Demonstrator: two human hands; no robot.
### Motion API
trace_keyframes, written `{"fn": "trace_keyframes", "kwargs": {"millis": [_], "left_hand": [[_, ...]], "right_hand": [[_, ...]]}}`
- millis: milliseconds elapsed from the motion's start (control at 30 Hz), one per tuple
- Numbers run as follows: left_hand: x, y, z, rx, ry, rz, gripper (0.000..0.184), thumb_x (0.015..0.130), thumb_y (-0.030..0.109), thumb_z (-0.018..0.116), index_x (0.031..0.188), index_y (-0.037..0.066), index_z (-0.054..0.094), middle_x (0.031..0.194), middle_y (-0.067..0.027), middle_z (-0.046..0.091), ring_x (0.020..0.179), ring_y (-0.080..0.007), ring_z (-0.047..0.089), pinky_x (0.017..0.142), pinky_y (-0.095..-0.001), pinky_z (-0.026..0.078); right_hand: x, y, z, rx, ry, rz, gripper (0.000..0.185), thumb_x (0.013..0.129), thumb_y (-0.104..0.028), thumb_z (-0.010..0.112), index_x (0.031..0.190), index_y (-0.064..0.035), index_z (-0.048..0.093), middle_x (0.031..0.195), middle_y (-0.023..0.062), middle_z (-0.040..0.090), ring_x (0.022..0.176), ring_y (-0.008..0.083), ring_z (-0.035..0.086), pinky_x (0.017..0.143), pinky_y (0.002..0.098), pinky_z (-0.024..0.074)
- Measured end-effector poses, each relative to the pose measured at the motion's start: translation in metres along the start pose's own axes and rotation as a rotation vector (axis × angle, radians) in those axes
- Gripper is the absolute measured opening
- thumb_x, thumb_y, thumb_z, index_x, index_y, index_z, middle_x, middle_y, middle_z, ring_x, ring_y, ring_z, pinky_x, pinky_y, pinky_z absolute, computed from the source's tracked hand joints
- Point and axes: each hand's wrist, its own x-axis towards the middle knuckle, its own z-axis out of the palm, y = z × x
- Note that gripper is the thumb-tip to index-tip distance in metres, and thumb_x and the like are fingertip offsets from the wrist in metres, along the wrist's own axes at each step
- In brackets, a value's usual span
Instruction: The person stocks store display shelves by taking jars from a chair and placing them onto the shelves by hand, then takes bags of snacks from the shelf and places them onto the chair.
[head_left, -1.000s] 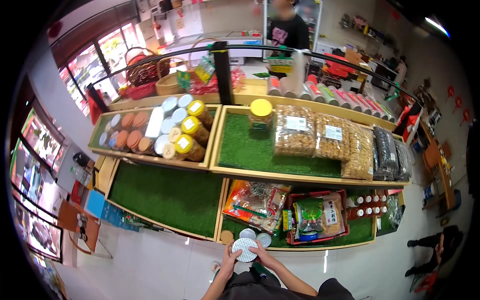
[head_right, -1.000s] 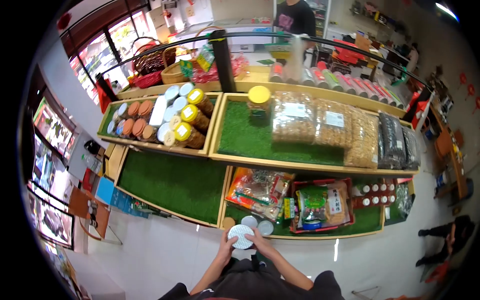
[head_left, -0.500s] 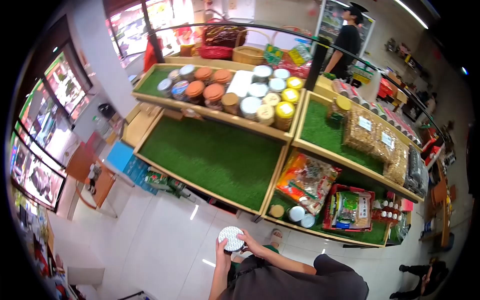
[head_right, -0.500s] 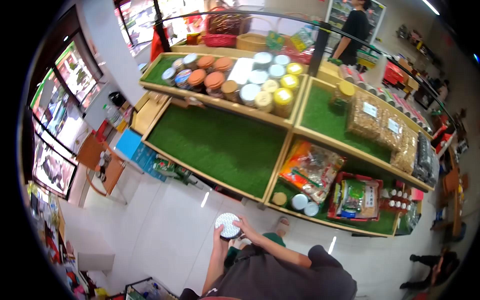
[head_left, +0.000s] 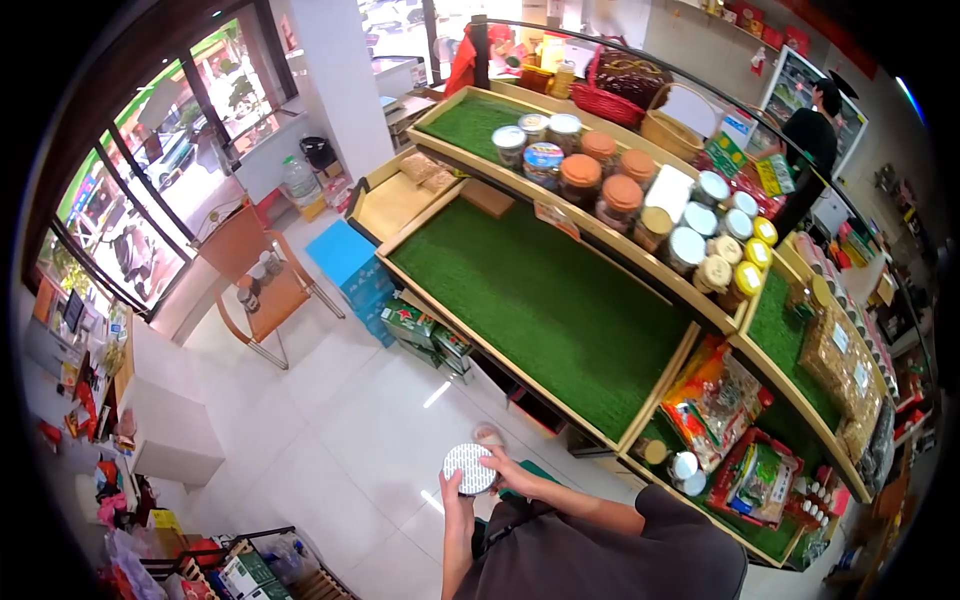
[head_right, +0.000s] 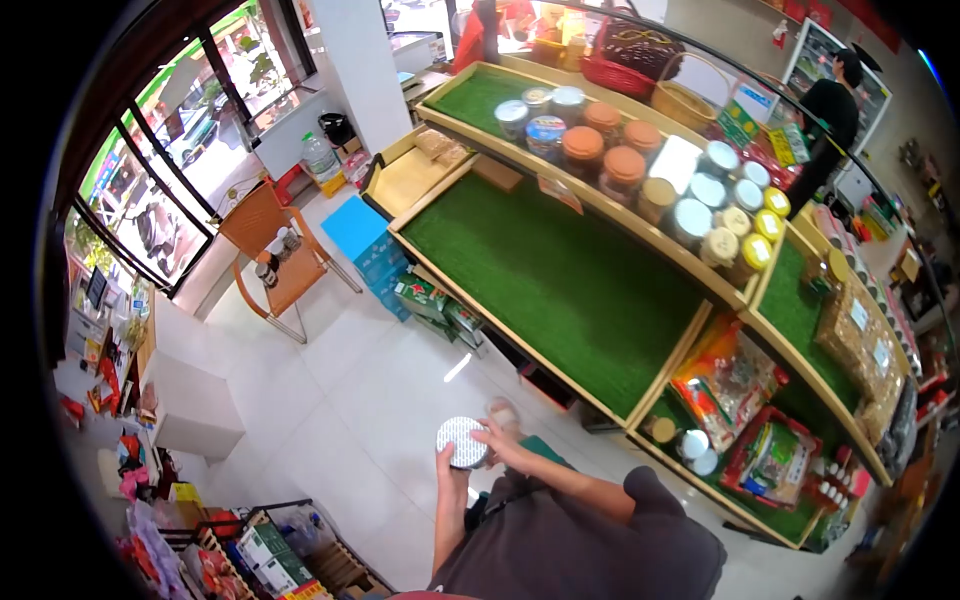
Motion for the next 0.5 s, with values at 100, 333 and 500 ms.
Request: {"fn": "trace_keyframes", "kwargs": {"millis": [100,333,500], "left_hand": [[0.031,0.044,0.005,0.171,0.065,0.079,0.051,0.086,0.027,0.056,0.13,0.008,0.036,0.122,-0.0101,0.048,0.112,-0.0231,0.048,0.091,-0.0394,0.04],[0.132,0.126,0.007,0.103,0.048,0.008,0.05,0.088,0.029,0.054,0.129,0.006,0.036,0.121,-0.0114,0.049,0.11,-0.0236,0.05,0.091,-0.0413,0.042],[0.189,0.152,-0.006,0.085,0.088,-0.046,0.06,0.088,0.041,0.05,0.133,0.003,0.036,0.128,-0.0124,0.047,0.117,-0.0279,0.047,0.098,-0.0467,0.038]], "right_hand": [[0.05,-0.02,0.006,0.061,-0.133,0.03,0.053,0.09,-0.041,0.051,0.131,-0.0133,0.032,0.105,0.0039,0.05,0.088,0.0147,0.052,0.057,0.0303,0.0437],[0.162,-0.106,0.032,-0.081,-0.159,0.106,0.064,0.088,-0.05,0.051,0.135,-0.0136,0.028,0.093,0.0019,0.047,0.072,0.0098,0.044,0.054,0.025,0.0354],[0.216,-0.148,0.047,-0.142,-0.084,0.142,0.078,0.083,-0.057,0.051,0.138,-0.0095,0.024,0.092,0.0054,0.049,0.071,0.0129,0.048,0.056,0.0268,0.038]]}}
